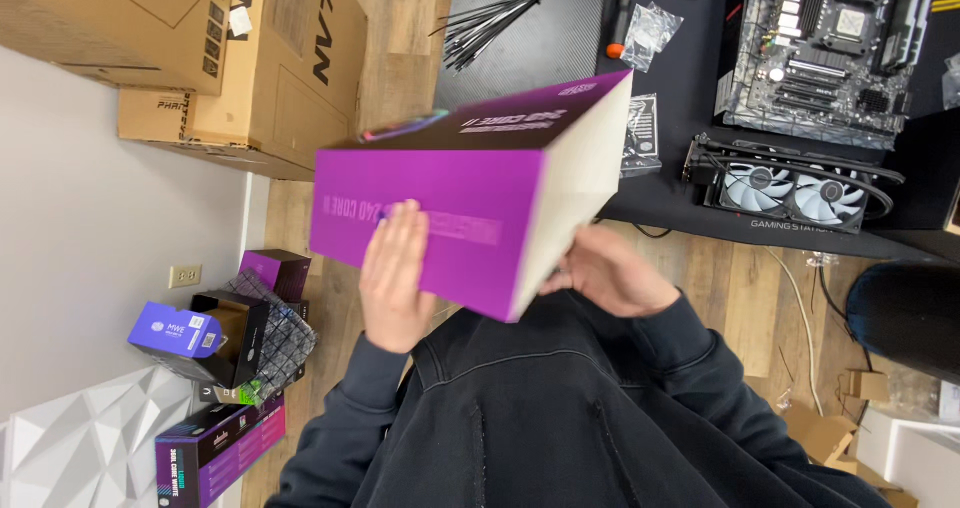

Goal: The person unboxes components for a computer liquid cooling system, handling the radiator and pump assembly, then applies thermal paste to the CPU surface on the motherboard before preparing the pump head for mounting.

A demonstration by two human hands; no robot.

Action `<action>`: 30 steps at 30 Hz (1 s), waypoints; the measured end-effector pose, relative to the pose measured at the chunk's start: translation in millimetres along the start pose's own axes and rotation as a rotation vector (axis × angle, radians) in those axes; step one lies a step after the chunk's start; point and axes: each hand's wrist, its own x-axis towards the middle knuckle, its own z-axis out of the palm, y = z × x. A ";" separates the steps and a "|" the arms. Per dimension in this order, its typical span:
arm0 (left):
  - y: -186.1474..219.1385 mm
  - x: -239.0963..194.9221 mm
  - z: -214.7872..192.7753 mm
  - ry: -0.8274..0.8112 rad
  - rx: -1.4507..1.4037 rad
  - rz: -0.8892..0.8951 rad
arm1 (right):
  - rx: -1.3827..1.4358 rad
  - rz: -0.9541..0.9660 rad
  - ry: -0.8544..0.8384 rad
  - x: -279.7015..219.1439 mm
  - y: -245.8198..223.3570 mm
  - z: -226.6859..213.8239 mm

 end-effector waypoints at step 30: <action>30.8 -53.0 -25.5 0.611 -0.508 -0.561 | -0.825 -0.021 -0.053 142.5 32.7 -23.9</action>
